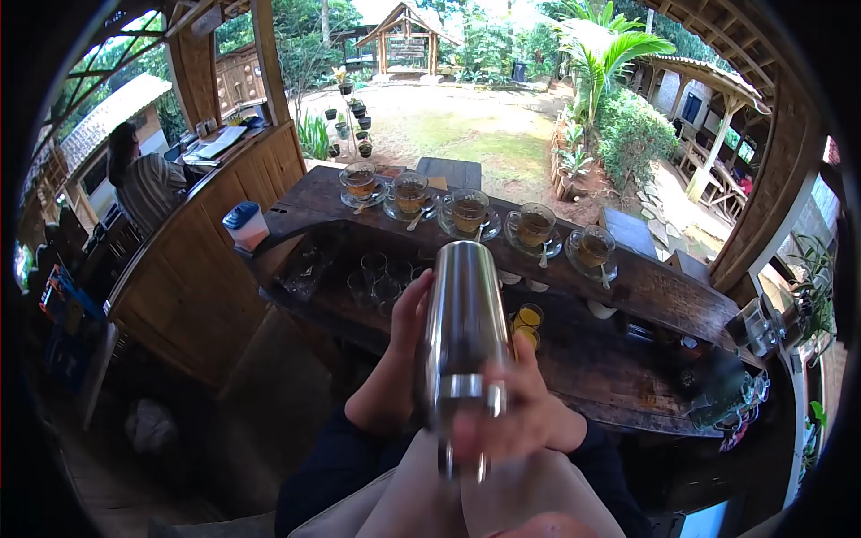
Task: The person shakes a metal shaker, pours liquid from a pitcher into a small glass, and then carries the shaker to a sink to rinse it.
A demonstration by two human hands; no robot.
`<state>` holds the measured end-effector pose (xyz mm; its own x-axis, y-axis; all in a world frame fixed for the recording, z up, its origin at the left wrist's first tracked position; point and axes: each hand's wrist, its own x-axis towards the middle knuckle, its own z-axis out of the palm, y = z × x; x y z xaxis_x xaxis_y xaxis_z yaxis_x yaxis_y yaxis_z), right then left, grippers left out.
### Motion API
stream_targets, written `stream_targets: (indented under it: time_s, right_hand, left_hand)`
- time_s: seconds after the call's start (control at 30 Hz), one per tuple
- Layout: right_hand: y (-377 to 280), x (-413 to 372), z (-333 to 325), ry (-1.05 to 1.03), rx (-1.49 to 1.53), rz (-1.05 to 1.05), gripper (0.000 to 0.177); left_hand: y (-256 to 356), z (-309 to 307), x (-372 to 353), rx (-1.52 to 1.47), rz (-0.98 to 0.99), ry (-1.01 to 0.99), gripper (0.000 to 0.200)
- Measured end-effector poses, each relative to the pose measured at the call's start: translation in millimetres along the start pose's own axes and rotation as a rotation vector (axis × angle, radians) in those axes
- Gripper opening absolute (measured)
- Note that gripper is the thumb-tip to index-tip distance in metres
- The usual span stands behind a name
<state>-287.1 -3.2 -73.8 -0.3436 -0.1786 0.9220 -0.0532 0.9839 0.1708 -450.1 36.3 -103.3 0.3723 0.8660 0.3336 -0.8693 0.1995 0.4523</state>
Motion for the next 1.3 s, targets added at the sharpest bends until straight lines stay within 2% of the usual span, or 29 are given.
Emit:
stream_targets:
  time_s: [0.03, 0.07, 0.1, 0.13, 0.23, 0.3, 0.37, 0.43, 0.5, 0.53, 0.57, 0.6, 0.63, 0.7, 0.73, 0.77, 0.8, 0.83, 0.87, 0.9, 0.97, 1.03, 1.07, 1.13, 1.17, 1.2, 1.23, 1.27, 1.3]
  right_hand:
    - [-1, 1, 4, -0.002, 0.0, 0.004, 0.038]
    - [-1, 0, 7, 0.095, -0.021, -0.224, 0.039]
    - [0, -1, 8, 0.194, -0.043, -0.452, 0.041]
    - [7, -6, -1, 0.109, -0.016, -0.439, 0.039]
    - [36, -39, 8, -0.115, 0.049, 0.163, 0.041]
    - [45, -34, 23, 0.122, 0.233, 0.742, 0.051]
    - [46, -23, 5, 0.172, 0.246, 0.746, 0.051]
    - [29, -8, -21, -0.034, 0.248, 0.361, 0.046]
    - [11, -18, 7, 0.135, 0.068, -0.161, 0.038]
    - [8, -11, 5, 0.133, 0.069, -0.165, 0.038]
    - [1, 1, 0, 0.152, -0.023, -0.358, 0.037]
    - [-4, 8, -2, 0.172, -0.114, -0.55, 0.037]
    - [2, 4, -2, 0.174, -0.11, -0.548, 0.037]
    - [27, -13, 2, 0.039, -0.014, -0.15, 0.036]
    - [40, -20, 9, 0.015, 0.039, 0.171, 0.035]
    - [49, -24, 14, -0.008, 0.087, 0.489, 0.035]
    - [48, -24, 15, -0.009, 0.087, 0.488, 0.035]
    - [47, -23, 13, 0.125, 0.11, 0.675, 0.035]
    - [53, -18, 12, 0.265, 0.129, 0.846, 0.035]
    - [50, -11, 5, 0.267, 0.126, 0.826, 0.035]
    - [15, 4, -13, -0.029, -0.115, 0.24, 0.035]
    - [-5, 9, 6, 0.268, -0.089, -0.213, 0.034]
    - [-3, 9, 12, 0.269, -0.088, -0.213, 0.034]
    - [6, 4, 23, 0.477, -0.041, -0.616, 0.031]
    - [10, -2, 16, 0.313, -0.007, -0.419, 0.031]
    - [17, -9, 3, 0.149, 0.025, -0.223, 0.032]
    - [33, -13, 0, 0.012, 0.002, -0.02, 0.035]
    - [52, -18, 11, 0.032, 0.063, 0.204, 0.042]
    - [55, -19, 22, 0.059, 0.093, 0.613, 0.051]
  left_hand:
    - [-2, 7, -3, 0.006, 0.082, -0.191, 0.073]
    - [-11, 4, 8, 0.071, 0.384, -0.48, 0.083]
    - [-19, -6, 5, 0.09, 0.442, -0.471, 0.081]
    - [-16, -14, 1, 0.049, 0.292, -0.352, 0.078]
    - [-3, -26, 14, -0.15, -0.082, 0.17, 0.059]
    - [-21, -64, 27, -0.194, 0.076, 0.487, 0.054]
    - [-20, -41, 24, -0.295, 0.02, 0.372, 0.051]
    - [-5, -8, 20, -0.341, -0.167, 0.109, 0.052]
    - [-6, 36, 2, -0.276, -0.092, -0.024, 0.056]
    - [-15, 28, 14, -0.15, 0.153, -0.29, 0.063]
    - [-23, 20, 25, -0.018, 0.398, -0.552, 0.072]
    - [-24, 14, 23, -0.084, 0.322, -0.556, 0.08]
    - [-27, 10, 13, -0.19, 0.177, -0.447, 0.073]
    - [-20, -11, 12, -0.495, -0.153, -0.153, 0.065]
    - [-20, -12, 21, -0.251, -0.129, 0.209, 0.058]
    - [-37, -94, 31, -0.551, -0.189, 0.029, 0.051]
    - [-40, -73, 34, -0.4, -0.09, 0.294, 0.047]
    - [-42, -47, 36, -0.246, 0.011, 0.552, 0.044]
    - [-41, -39, 34, -0.251, 0.01, 0.4, 0.039]
    - [-32, -32, 36, -0.244, 0.016, 0.384, 0.039]
    - [-20, -1, 22, -0.31, -0.229, 0.148, 0.063]
    - [-20, 16, 7, -0.194, -0.078, -0.176, 0.079]
    - [-23, 12, 3, 0.0, 0.03, -0.331, 0.088]
    - [-25, -6, 9, -0.048, 0.035, -0.376, 0.087]
    - [-24, -12, 10, -0.099, 0.039, -0.42, 0.086]
    - [-23, -16, 10, -0.302, -0.098, -0.285, 0.077]
    - [-21, -54, 18, -0.281, -0.162, -0.055, 0.065]
    - [-24, -58, 21, -0.257, -0.037, 0.074, 0.056]
    - [-28, -58, 24, -0.23, 0.088, 0.198, 0.047]
